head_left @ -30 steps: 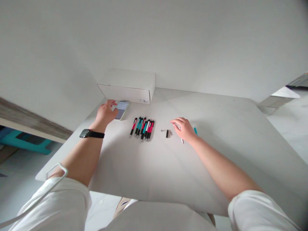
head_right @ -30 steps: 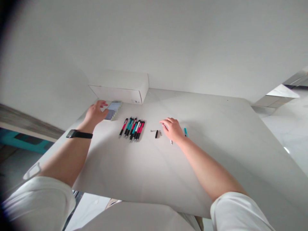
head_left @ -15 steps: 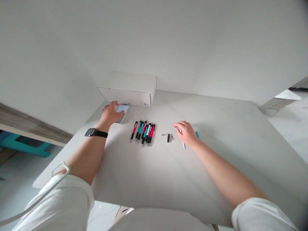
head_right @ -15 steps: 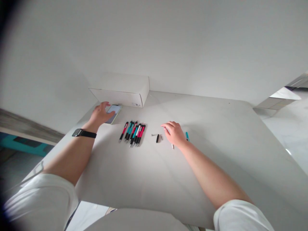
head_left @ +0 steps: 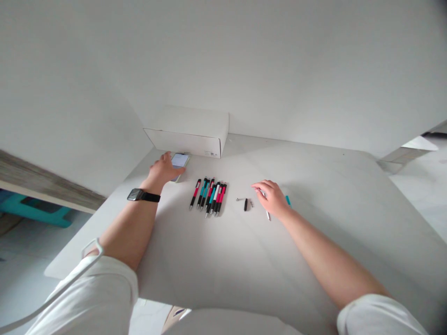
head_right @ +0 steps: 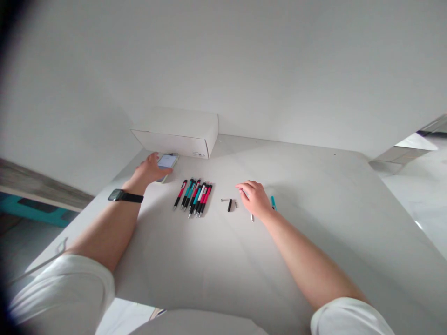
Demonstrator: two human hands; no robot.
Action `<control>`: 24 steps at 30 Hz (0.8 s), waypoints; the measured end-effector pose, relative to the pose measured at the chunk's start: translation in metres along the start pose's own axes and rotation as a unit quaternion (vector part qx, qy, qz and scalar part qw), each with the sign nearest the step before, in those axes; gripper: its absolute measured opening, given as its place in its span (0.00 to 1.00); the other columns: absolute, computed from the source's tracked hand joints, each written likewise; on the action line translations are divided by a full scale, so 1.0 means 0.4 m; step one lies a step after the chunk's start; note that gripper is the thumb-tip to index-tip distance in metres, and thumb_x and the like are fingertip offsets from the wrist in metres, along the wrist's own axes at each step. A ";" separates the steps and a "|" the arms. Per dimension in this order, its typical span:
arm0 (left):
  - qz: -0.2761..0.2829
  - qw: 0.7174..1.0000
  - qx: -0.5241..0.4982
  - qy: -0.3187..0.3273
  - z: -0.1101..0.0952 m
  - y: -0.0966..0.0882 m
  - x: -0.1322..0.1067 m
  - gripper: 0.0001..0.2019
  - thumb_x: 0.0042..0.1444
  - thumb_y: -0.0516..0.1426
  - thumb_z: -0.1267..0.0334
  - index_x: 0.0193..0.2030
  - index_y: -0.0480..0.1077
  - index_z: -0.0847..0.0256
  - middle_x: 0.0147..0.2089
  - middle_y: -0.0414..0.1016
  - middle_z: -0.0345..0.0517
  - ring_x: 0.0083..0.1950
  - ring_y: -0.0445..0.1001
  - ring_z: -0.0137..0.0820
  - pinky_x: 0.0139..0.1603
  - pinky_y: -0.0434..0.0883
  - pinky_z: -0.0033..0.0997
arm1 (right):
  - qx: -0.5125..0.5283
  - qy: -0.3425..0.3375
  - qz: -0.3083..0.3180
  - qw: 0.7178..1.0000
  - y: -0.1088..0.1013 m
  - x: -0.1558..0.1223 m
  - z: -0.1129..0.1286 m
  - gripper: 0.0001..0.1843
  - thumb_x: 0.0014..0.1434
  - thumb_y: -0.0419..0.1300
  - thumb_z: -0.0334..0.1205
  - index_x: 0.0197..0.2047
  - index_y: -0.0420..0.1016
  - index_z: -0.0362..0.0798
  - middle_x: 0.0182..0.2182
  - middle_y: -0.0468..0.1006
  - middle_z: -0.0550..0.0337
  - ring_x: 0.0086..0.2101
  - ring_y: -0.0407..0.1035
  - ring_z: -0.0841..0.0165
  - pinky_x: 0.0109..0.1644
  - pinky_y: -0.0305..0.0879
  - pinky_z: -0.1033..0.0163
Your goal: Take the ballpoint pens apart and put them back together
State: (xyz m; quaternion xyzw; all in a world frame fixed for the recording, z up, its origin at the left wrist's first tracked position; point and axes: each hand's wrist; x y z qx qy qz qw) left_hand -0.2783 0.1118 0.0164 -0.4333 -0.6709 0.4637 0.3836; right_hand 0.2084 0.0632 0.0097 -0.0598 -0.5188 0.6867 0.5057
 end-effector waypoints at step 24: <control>-0.005 0.999 -0.006 0.042 0.006 0.011 0.023 0.54 0.48 0.68 0.43 0.77 0.49 0.58 0.71 0.61 0.66 0.67 0.64 0.60 0.69 0.63 0.58 | 0.010 0.002 0.009 1.000 0.010 0.000 -0.006 0.13 0.70 0.58 0.34 0.52 0.80 0.56 0.45 0.84 0.57 0.45 0.76 0.59 0.54 0.70 0.50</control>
Point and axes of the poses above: each hand's wrist, its own x-axis towards the middle knuckle, its own y-axis out of the palm, z = x × y
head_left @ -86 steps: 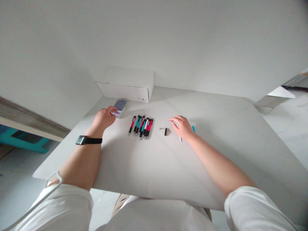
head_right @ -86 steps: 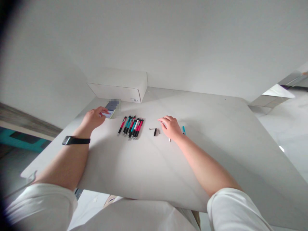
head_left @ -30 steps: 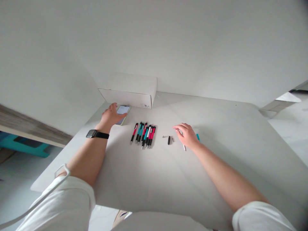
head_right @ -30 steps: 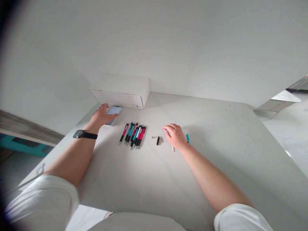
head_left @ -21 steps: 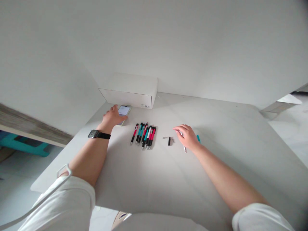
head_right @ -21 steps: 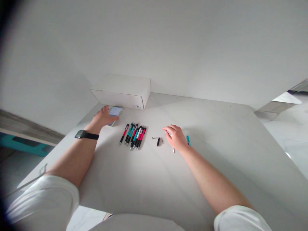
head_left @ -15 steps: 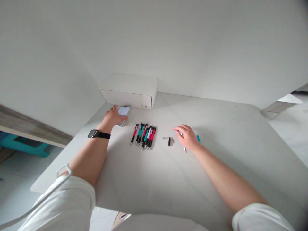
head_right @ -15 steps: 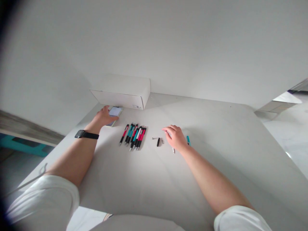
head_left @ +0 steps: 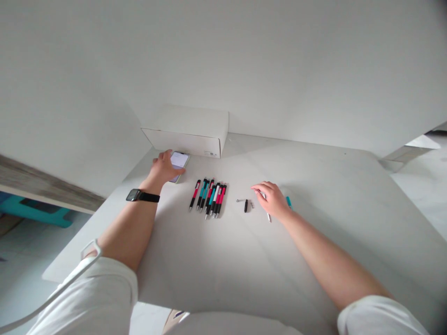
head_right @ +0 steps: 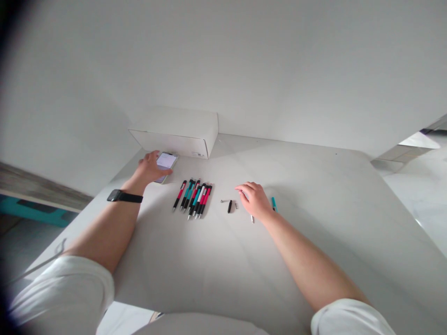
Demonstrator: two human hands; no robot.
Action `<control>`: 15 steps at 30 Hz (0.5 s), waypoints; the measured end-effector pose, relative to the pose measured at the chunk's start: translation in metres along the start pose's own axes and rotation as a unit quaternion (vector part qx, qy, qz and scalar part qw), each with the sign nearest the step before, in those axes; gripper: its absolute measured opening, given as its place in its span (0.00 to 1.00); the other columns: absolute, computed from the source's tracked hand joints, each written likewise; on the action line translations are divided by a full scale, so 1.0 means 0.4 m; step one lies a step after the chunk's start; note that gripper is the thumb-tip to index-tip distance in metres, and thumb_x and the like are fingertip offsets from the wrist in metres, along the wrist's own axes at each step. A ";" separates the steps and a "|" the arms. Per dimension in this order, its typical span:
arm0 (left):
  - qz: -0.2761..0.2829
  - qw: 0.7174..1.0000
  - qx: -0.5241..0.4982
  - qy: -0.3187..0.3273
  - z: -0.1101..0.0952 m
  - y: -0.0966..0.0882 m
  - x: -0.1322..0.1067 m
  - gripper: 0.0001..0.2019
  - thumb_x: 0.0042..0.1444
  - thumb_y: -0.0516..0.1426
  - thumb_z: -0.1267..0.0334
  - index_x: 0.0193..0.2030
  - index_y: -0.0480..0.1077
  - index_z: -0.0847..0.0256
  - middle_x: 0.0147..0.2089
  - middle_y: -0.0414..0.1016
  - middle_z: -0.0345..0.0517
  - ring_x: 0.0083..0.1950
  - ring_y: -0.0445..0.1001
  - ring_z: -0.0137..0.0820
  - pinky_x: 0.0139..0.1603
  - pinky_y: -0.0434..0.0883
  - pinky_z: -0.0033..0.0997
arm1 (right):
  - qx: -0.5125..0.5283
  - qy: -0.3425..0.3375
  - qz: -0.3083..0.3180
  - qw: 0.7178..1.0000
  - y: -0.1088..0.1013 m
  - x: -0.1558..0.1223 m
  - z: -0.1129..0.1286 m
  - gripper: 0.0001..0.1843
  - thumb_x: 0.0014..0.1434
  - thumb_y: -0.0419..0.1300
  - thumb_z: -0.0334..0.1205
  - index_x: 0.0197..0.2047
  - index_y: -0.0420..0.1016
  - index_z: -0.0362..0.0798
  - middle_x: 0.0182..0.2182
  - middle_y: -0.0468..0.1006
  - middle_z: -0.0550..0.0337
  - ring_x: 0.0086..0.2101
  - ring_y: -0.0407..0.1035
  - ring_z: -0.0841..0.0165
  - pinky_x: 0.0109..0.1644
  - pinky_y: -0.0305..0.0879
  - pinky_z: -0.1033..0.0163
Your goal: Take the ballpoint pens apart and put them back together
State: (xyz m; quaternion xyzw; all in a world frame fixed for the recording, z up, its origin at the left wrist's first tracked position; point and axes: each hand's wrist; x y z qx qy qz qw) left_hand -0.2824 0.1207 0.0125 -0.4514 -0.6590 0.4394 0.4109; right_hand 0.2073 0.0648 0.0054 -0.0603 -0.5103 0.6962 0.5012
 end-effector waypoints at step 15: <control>-0.019 0.998 0.048 0.030 -0.031 -0.026 -0.022 0.54 0.49 0.68 0.44 0.78 0.49 0.56 0.71 0.61 0.63 0.67 0.63 0.62 0.67 0.65 0.58 | 0.007 -0.005 -0.001 1.000 0.005 0.001 -0.004 0.13 0.69 0.59 0.33 0.51 0.80 0.56 0.44 0.84 0.57 0.45 0.77 0.60 0.53 0.70 0.52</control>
Point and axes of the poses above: each hand's wrist, its own x-axis towards the middle knuckle, its own y-axis out of the palm, z = x × y
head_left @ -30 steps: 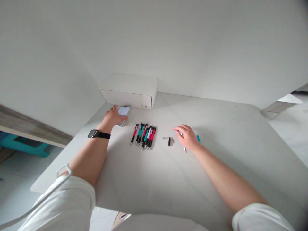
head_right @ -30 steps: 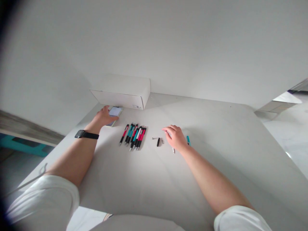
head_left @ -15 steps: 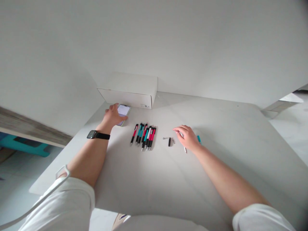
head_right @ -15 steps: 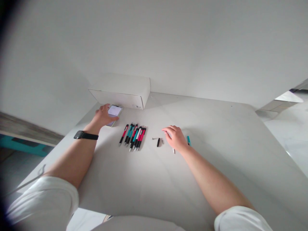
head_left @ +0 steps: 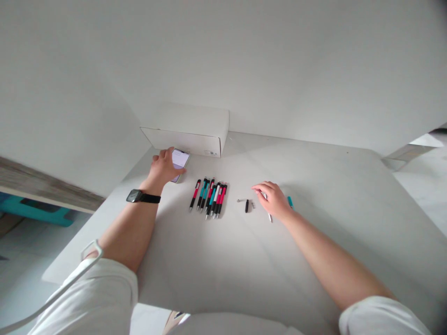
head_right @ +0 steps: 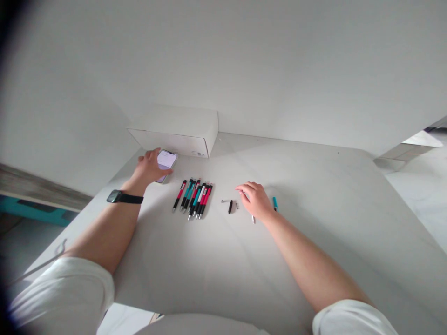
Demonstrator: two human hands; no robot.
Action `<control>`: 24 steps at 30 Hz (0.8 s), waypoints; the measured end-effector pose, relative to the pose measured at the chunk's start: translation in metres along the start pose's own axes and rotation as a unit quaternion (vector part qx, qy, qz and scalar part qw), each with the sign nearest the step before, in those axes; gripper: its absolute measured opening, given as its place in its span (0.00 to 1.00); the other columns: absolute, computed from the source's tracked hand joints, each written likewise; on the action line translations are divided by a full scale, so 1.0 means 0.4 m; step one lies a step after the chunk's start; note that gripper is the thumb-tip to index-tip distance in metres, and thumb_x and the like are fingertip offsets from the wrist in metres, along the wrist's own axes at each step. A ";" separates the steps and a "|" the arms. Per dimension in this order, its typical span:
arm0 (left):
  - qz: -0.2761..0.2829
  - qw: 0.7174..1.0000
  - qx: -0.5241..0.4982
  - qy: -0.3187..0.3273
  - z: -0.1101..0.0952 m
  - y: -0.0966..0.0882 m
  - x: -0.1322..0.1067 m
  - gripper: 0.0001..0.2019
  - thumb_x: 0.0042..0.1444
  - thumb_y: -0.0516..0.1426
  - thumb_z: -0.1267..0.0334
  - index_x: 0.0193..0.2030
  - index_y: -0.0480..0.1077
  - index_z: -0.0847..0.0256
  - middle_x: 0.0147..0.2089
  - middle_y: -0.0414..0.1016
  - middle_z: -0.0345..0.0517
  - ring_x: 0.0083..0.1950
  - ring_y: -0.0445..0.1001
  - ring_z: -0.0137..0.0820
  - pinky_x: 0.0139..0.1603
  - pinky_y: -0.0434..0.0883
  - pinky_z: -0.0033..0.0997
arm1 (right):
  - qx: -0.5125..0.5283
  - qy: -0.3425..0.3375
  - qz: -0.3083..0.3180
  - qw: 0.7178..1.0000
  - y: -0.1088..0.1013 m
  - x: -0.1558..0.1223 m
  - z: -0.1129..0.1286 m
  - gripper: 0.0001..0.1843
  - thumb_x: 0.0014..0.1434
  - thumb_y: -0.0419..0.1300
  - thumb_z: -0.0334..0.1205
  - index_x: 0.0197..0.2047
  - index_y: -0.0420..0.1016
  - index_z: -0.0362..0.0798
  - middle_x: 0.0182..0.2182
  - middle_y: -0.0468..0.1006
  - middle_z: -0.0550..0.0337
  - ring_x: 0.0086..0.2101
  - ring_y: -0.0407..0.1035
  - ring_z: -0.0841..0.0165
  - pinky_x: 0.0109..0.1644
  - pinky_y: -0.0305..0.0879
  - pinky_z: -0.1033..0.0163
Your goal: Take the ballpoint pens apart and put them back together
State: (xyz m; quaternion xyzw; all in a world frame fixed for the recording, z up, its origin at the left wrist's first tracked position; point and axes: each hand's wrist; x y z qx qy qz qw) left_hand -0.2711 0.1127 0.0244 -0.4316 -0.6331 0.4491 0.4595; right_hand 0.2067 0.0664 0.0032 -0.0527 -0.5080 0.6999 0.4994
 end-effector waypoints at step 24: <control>0.031 0.998 -0.047 0.039 0.074 0.036 0.044 0.55 0.51 0.66 0.37 0.79 0.48 0.55 0.72 0.65 0.60 0.70 0.64 0.57 0.69 0.63 0.53 | 0.005 -0.004 0.007 1.000 0.001 -0.006 -0.006 0.13 0.69 0.58 0.31 0.51 0.80 0.55 0.42 0.84 0.58 0.43 0.77 0.61 0.52 0.69 0.53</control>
Point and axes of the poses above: each hand's wrist, its own x-axis towards the middle knuckle, its own y-axis out of the palm, z = x × y
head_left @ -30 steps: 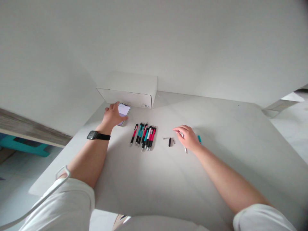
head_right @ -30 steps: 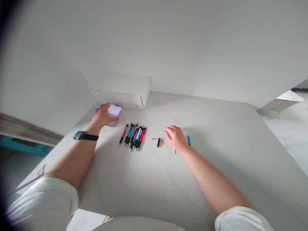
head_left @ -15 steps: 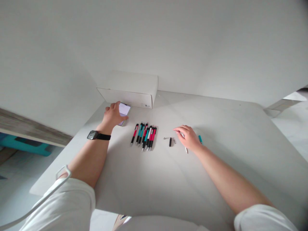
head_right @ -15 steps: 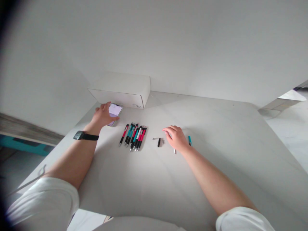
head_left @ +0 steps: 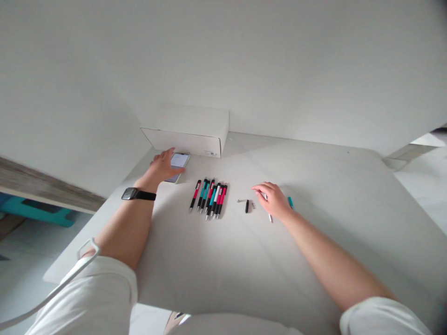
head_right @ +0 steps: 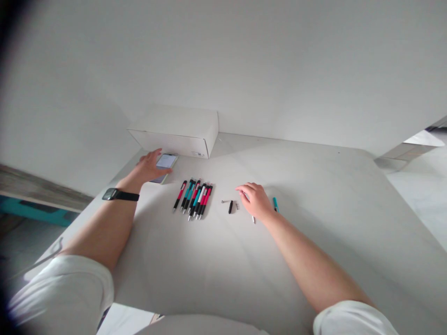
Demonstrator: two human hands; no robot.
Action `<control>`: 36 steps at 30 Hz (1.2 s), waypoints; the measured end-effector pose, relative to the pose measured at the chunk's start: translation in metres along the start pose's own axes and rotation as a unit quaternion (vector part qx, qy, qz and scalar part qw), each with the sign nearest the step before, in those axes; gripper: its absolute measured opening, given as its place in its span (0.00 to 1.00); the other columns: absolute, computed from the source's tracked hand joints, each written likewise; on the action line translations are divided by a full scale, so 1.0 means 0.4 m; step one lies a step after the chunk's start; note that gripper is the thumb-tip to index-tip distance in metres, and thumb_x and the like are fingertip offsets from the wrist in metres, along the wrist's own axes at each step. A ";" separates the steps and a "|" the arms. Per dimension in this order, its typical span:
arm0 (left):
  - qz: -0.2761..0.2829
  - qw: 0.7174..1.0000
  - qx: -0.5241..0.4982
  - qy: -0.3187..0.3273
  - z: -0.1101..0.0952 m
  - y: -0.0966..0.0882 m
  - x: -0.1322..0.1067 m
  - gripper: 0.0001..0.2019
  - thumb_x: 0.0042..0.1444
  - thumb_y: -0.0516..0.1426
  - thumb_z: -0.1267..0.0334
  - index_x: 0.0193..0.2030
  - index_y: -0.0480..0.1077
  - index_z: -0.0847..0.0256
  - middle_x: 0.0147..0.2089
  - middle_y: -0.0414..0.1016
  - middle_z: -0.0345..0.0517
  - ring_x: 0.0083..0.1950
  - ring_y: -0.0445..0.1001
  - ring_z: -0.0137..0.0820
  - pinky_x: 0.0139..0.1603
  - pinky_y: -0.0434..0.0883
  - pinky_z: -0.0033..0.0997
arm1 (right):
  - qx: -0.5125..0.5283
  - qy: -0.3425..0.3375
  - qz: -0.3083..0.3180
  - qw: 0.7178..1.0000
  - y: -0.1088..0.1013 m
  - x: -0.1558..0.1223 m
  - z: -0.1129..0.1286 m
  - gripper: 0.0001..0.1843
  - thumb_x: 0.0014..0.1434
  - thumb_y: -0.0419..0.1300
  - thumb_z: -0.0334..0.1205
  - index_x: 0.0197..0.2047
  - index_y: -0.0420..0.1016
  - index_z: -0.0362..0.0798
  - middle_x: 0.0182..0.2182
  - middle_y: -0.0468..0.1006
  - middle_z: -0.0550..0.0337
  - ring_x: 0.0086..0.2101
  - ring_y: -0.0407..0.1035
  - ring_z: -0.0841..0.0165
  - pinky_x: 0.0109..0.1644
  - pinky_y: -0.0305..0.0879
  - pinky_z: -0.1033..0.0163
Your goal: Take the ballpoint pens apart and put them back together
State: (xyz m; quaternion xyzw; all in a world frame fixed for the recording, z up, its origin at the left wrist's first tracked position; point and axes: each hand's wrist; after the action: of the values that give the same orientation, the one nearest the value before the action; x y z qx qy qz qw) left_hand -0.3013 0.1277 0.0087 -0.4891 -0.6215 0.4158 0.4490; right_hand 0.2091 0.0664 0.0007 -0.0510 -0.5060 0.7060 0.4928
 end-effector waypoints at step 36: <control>-0.007 0.998 0.013 0.065 -0.106 -0.036 -0.126 0.34 0.58 0.61 0.44 0.67 0.63 0.54 0.64 0.75 0.52 0.67 0.69 0.52 0.70 0.58 0.49 | -0.004 -0.003 -0.008 1.000 -0.007 0.002 0.010 0.13 0.69 0.58 0.32 0.51 0.81 0.56 0.43 0.84 0.56 0.44 0.77 0.60 0.52 0.70 0.53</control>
State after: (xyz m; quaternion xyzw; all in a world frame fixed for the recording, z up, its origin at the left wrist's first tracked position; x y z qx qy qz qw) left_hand -0.2576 0.0790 0.0254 -0.5049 -0.5892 0.3883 0.4973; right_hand 0.2081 0.0645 0.0050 -0.0468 -0.5106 0.7000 0.4970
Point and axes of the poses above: each hand's wrist, its own x-axis towards the middle knuckle, its own y-axis out of the palm, z = x × y
